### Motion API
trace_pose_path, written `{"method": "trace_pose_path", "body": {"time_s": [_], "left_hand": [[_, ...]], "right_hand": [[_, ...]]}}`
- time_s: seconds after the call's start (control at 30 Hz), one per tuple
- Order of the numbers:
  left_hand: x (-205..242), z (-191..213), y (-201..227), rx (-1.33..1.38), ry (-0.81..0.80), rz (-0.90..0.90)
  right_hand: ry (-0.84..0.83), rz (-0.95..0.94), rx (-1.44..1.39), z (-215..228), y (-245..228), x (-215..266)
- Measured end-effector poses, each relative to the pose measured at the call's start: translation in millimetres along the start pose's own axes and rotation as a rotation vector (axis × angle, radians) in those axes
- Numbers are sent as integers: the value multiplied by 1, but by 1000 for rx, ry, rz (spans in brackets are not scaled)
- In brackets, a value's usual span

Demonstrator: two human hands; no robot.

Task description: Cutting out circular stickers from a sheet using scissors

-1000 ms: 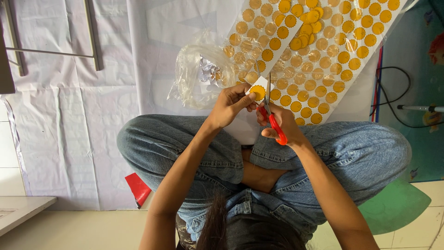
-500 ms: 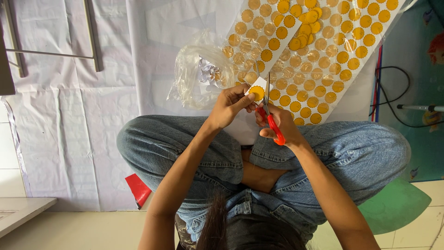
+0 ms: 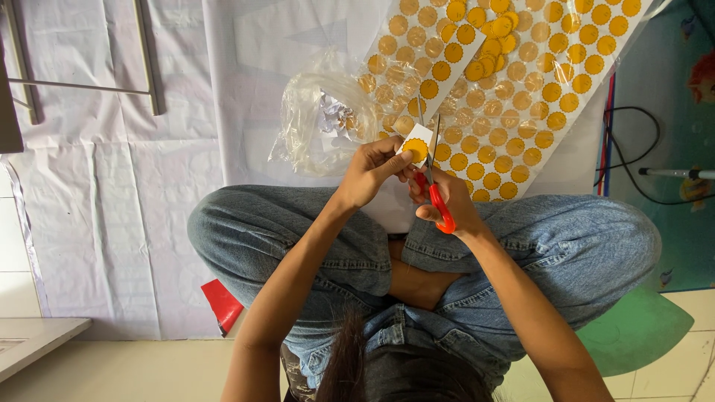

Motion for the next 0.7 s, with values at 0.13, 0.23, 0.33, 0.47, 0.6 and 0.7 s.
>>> {"method": "trace_pose_path", "body": {"time_s": [0.13, 0.23, 0.33, 0.47, 0.6, 0.7], "left_hand": [[-1, -2, 3, 7, -11, 14], [-1, -3, 4, 8, -18, 12], [-2, -3, 4, 4, -19, 12], [-1, -7, 10, 6, -21, 24], [-1, -13, 19, 3, -29, 39], [0, -16, 19, 13, -26, 45]], "right_hand": [[13, -19, 92, 6, 9, 3], [21, -23, 124, 9, 13, 5], [17, -33, 131, 8, 14, 5], [49, -49, 76, 10, 17, 6], [56, -57, 51, 9, 16, 6], [68, -53, 29, 12, 23, 7]]}}
Point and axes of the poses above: each hand's wrist, its own x-axis away from the middle knuckle, its own z-axis out of the back of the hand, y = z × x, the point moved 10 cm from there along -x, towards the middle knuckle, and after that the axes turned 4 degrees about -y, right-handed, at the moved point
